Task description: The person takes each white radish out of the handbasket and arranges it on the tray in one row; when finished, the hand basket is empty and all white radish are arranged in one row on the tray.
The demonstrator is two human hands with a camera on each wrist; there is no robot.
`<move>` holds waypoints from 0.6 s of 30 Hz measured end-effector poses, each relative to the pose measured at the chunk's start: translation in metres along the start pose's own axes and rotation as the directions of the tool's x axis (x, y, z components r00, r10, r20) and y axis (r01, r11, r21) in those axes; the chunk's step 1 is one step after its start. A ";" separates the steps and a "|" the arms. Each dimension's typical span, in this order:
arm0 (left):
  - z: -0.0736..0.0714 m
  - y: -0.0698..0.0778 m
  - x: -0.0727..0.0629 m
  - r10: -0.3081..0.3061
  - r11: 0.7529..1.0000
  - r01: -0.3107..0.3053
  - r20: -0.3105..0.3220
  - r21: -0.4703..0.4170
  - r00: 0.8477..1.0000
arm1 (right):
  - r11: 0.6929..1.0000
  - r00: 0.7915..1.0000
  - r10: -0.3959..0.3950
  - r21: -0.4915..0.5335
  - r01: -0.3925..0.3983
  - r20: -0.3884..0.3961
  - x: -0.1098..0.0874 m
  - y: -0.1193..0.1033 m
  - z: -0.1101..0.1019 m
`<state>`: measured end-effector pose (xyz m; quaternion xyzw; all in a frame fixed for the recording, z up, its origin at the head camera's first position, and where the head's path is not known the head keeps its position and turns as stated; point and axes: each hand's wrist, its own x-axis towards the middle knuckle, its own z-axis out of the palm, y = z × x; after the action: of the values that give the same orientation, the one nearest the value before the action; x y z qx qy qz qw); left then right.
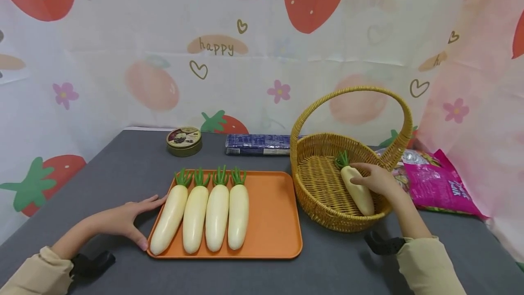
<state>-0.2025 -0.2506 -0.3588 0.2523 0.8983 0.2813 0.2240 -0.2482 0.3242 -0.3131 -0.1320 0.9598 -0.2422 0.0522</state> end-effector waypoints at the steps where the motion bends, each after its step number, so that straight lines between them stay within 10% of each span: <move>1: 0.000 0.000 0.000 -0.004 1.000 0.004 -0.002 -0.001 1.000 | 1.000 1.000 -0.003 0.000 0.003 0.002 0.000 0.001 0.000; 18: 0.002 -0.002 0.002 -0.007 1.000 0.007 0.001 -0.013 1.000 | 0.994 0.995 -0.016 0.106 0.006 0.099 -0.002 0.005 0.002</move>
<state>-0.2038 -0.2502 -0.3621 0.2478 0.8973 0.2861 0.2272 -0.2469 0.3288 -0.3171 -0.1462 0.9411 -0.2861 0.1056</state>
